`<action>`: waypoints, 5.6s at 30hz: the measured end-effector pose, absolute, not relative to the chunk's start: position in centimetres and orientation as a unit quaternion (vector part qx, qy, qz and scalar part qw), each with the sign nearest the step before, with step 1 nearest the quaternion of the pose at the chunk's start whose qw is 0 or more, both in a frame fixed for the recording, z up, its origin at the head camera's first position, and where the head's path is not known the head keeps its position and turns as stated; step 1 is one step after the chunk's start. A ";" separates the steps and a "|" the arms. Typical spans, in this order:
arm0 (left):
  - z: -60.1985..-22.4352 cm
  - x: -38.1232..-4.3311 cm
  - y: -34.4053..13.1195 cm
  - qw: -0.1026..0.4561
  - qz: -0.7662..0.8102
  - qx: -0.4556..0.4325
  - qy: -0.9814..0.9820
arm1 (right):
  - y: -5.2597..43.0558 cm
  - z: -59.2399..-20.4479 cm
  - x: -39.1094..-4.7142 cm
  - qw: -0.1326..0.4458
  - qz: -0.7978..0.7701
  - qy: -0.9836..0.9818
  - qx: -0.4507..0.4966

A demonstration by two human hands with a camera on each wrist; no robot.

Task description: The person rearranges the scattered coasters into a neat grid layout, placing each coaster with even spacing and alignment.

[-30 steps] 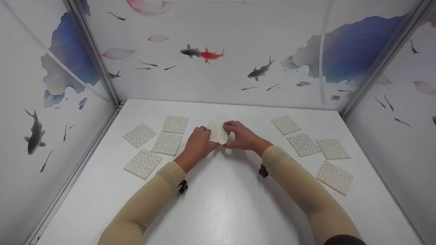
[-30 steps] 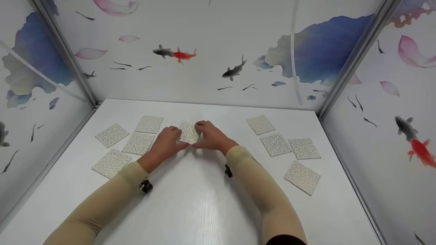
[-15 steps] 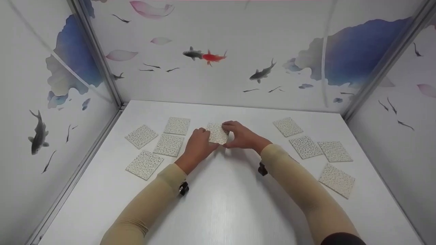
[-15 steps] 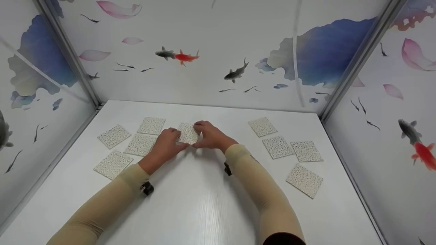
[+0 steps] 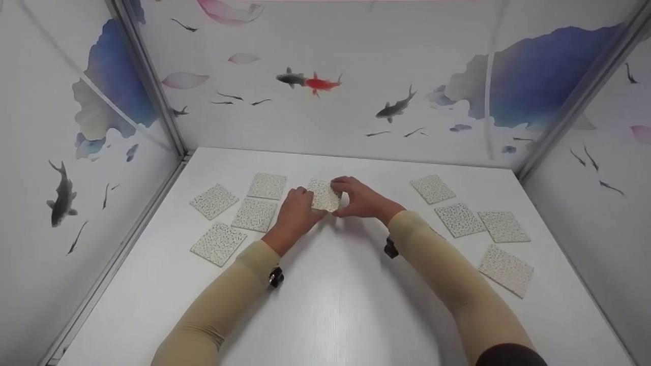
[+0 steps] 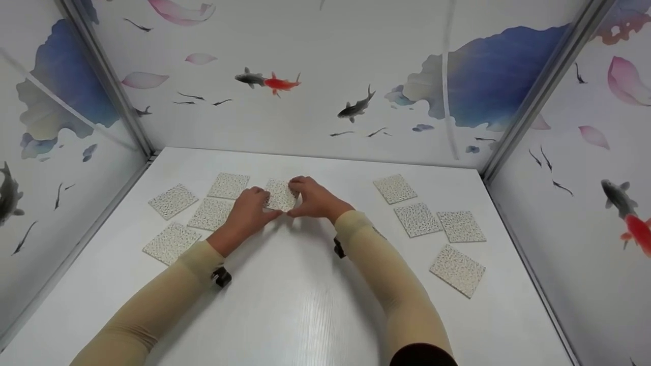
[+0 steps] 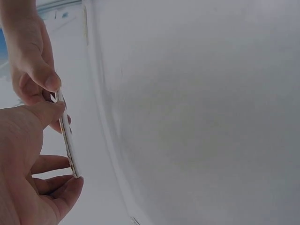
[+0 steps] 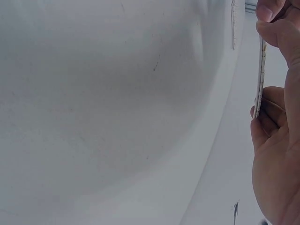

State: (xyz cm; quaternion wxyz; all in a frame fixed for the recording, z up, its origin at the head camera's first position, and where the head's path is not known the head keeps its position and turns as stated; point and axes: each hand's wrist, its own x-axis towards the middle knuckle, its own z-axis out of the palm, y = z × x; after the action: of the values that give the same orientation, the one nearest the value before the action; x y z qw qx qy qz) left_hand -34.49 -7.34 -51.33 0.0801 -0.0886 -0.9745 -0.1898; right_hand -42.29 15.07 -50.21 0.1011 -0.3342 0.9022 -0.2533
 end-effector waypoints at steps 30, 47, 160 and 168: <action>-52.8 -34.9 -6.4 0.000 -0.180 -0.053 -0.982 | 14.1 -52.9 -43.3 0.154 -0.227 0.893 -0.356; -52.5 -35.2 -6.2 -0.001 -0.148 -0.052 -0.988 | 14.1 -52.4 -42.3 0.195 -0.233 0.903 -0.304; -51.0 -32.5 23.5 -0.141 -0.226 -0.424 -0.866 | 51.5 -52.2 -21.1 0.037 -0.320 0.946 -0.023; -50.8 -32.4 27.0 -0.145 -0.192 -0.440 -0.865 | 53.0 -52.5 -20.4 0.056 -0.328 0.943 -0.006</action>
State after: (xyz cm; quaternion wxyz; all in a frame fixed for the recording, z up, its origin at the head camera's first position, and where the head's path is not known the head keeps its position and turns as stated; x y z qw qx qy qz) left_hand -32.45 27.03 -50.83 -0.1446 -0.4397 -0.8653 -0.1922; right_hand -20.39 53.01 -52.55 0.0562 -0.0062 0.9429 -0.3282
